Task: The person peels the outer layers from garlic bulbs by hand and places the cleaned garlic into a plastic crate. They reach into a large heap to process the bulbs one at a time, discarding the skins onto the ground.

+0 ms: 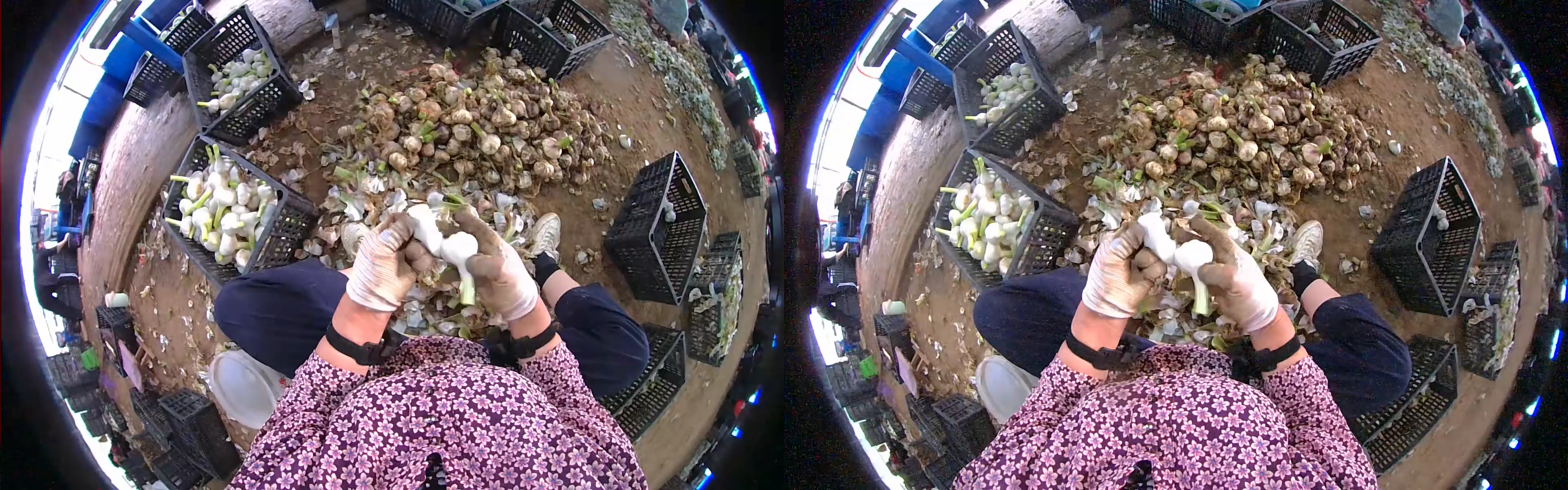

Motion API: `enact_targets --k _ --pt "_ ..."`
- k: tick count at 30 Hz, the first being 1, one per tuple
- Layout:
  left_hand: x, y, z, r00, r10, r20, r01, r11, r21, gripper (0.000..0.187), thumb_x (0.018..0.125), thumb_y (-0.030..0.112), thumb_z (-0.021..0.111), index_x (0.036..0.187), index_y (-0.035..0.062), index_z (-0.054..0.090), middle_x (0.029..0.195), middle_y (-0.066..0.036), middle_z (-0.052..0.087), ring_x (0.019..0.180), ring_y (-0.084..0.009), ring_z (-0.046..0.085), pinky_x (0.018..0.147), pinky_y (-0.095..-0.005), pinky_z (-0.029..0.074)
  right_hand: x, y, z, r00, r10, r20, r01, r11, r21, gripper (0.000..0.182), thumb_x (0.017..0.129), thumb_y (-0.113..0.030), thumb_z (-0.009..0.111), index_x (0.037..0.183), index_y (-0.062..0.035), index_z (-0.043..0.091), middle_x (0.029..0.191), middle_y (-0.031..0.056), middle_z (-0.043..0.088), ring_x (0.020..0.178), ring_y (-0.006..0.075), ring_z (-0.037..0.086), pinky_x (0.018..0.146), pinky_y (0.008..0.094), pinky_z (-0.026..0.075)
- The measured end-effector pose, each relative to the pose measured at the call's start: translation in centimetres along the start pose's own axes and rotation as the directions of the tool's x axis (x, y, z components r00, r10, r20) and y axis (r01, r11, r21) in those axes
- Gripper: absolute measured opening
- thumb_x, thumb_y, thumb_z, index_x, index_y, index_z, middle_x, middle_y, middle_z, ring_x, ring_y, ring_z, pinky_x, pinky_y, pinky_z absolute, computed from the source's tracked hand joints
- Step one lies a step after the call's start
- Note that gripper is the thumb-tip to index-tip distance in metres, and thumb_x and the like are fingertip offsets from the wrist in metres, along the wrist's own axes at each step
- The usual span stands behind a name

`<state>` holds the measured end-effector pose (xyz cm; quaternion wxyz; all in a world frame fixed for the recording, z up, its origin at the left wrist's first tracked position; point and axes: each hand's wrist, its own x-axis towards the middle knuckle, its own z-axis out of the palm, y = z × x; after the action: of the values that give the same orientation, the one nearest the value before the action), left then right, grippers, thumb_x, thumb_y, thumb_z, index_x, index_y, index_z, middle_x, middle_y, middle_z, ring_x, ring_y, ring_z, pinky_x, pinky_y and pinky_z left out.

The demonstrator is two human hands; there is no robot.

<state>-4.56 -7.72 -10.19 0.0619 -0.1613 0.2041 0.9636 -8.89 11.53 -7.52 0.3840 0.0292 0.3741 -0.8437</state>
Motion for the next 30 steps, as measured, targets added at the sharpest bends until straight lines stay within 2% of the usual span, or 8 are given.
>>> enact_targets --k 6,10,17,24,25,27,28,30 --pt "-0.2 0.7 2.3 0.993 -0.105 -0.062 0.103 0.994 -0.024 0.013 0.095 0.011 0.063 0.105 0.0029 0.063 0.087 -0.006 0.065 0.063 -0.0085 0.057 0.049 -0.021 0.046 1.1 1.8 0.0 0.986 -0.03 -0.166 -0.049 0.891 -0.452 0.074 0.076 0.004 0.06 0.146 0.0018 0.035 0.122 0.0115 0.058 0.105 0.0209 0.061 0.087 0.0281 0.05" --pt "0.5 5.3 0.5 0.949 0.256 -0.183 -0.298 0.918 -0.261 0.021 0.095 0.024 0.065 0.103 0.0048 0.063 0.089 -0.008 0.064 0.059 -0.0129 0.052 0.057 -0.0266 0.05 1.2 1.1 -0.8 0.993 0.072 -0.094 -0.067 0.997 0.047 0.071 0.073 0.007 0.058 0.141 -0.0037 0.04 0.111 0.009 0.061 0.094 0.0216 0.064 0.073 0.0293 0.053" --pt "2.8 2.2 -7.4 0.788 0.294 -0.541 0.009 0.873 0.487 0.015 0.09 0.012 0.059 0.103 0.0037 0.059 0.09 -0.01 0.063 0.079 -0.0239 0.067 0.068 -0.0385 0.058 6.0 1.4 0.0 0.964 -0.085 -0.251 0.012 0.96 -0.278 0.06 0.076 0.004 0.062 0.134 0.0013 0.045 0.102 0.01 0.064 0.081 0.0171 0.066 0.056 0.0276 0.052" --pt "7.5 0.0 -19.3 0.923 0.034 -0.382 -0.048 0.998 -0.027 0.029 0.096 0.014 0.056 0.123 0.0052 0.052 0.107 -0.013 0.065 0.092 -0.0248 0.066 0.078 -0.0416 0.058 12.1 0.1 9.8 0.911 -0.159 0.38 0.282 0.913 -0.295 0.082 0.082 0.004 0.065 0.153 -0.0031 0.023 0.138 0.017 0.051 0.126 0.0227 0.05 0.098 0.0364 0.049" --pt "8.0 -0.1 -20.9 0.954 0.02 -0.3 -0.071 0.984 -0.161 0.032 0.097 0.017 0.056 0.126 0.0051 0.05 0.109 -0.015 0.066 0.097 -0.0263 0.067 0.082 -0.0444 0.058 13.0 -1.4 8.8 0.917 -0.126 0.379 0.319 0.804 -0.502 0.077 0.085 0.002 0.065 0.152 -0.0033 0.027 0.142 0.0175 0.048 0.125 0.0252 0.053 0.098 0.0366 0.049" --pt "4.6 1.1 -10.1 0.832 0.208 -0.515 0.076 0.876 0.476 0.017 0.096 0.015 0.059 0.105 0.0016 0.064 0.092 -0.009 0.067 0.076 -0.022 0.068 0.065 -0.0328 0.056 17.8 -0.9 2.5 0.894 -0.374 0.248 0.404 0.429 -0.808 0.057 0.088 0.0 0.063 0.142 -0.0017 0.045 0.128 0.0171 0.06 0.107 0.0216 0.064 0.092 0.0308 0.052" --pt "4.6 1.4 -9.0 0.837 0.167 -0.521 0.128 0.867 0.483 0.02 0.096 0.017 0.058 0.104 -0.0009 0.062 0.09 -0.011 0.067 0.074 -0.023 0.067 0.066 -0.0353 0.057 18.7 -2.9 0.4 0.959 -0.274 -0.065 0.121 0.61 -0.783 0.051 0.086 -0.004 0.067 0.135 -0.0009 0.051 0.125 0.0199 0.063 0.114 0.0274 0.062 0.095 0.0345 0.052" --pt "5.3 0.8 -8.5 0.83 0.13 -0.542 0.133 0.899 0.418 0.019 0.096 0.015 0.057 0.093 -0.0024 0.062 0.085 -0.011 0.066 0.071 -0.0225 0.067 0.063 -0.0346 0.055 22.1 -3.9 -8.2 0.859 -0.47 -0.205 -0.117 0.209 -0.971 0.037 0.09 -0.009 0.06 0.125 0.001 0.059 0.099 0.0153 0.07 0.08 0.0246 0.065 0.076 0.0357 0.054"
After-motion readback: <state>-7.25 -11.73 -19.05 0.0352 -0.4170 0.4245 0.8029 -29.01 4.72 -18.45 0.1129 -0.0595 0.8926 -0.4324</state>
